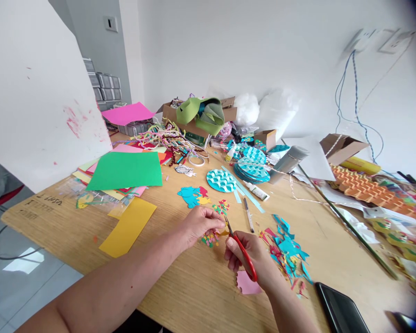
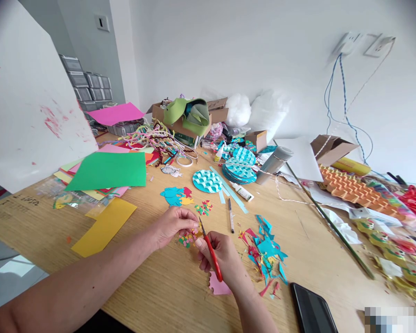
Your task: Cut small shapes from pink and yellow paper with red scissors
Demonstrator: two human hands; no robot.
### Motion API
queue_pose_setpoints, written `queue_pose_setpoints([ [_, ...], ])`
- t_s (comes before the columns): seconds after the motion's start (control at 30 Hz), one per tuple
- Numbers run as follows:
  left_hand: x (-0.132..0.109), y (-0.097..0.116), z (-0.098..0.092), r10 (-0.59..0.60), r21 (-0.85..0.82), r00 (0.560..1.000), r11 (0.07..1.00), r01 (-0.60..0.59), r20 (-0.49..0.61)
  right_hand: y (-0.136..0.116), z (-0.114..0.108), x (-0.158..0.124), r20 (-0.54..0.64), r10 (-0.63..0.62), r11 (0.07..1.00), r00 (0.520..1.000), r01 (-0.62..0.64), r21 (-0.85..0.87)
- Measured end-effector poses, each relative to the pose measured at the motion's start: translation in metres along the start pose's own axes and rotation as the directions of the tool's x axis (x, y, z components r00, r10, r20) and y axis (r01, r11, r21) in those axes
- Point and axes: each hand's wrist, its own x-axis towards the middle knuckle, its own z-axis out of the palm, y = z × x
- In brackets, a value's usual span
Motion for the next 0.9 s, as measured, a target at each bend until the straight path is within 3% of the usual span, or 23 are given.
queue_pose_setpoints([
  [0.6,0.002,-0.001,-0.003,-0.013,0.057,1.0,0.998,0.013,0.005,0.001,0.0,0.0,-0.027,0.015,1.0,1.0,-0.015,0.01],
  [0.77,0.007,0.004,-0.016,-0.043,0.334,0.997,0.941,0.061,-0.06,-0.004,-0.004,-0.001,-0.081,-0.006,1.0,0.997,0.008,0.021],
  [0.83,0.01,0.004,-0.023,-0.017,0.496,0.999,0.868,0.031,-0.034,-0.006,-0.005,-0.001,-0.108,-0.024,1.0,0.994,0.026,0.017],
  [0.9,0.012,0.002,-0.028,0.015,0.675,1.0,0.738,-0.005,-0.009,-0.008,-0.006,-0.002,-0.131,-0.03,0.999,0.991,0.034,0.029],
])
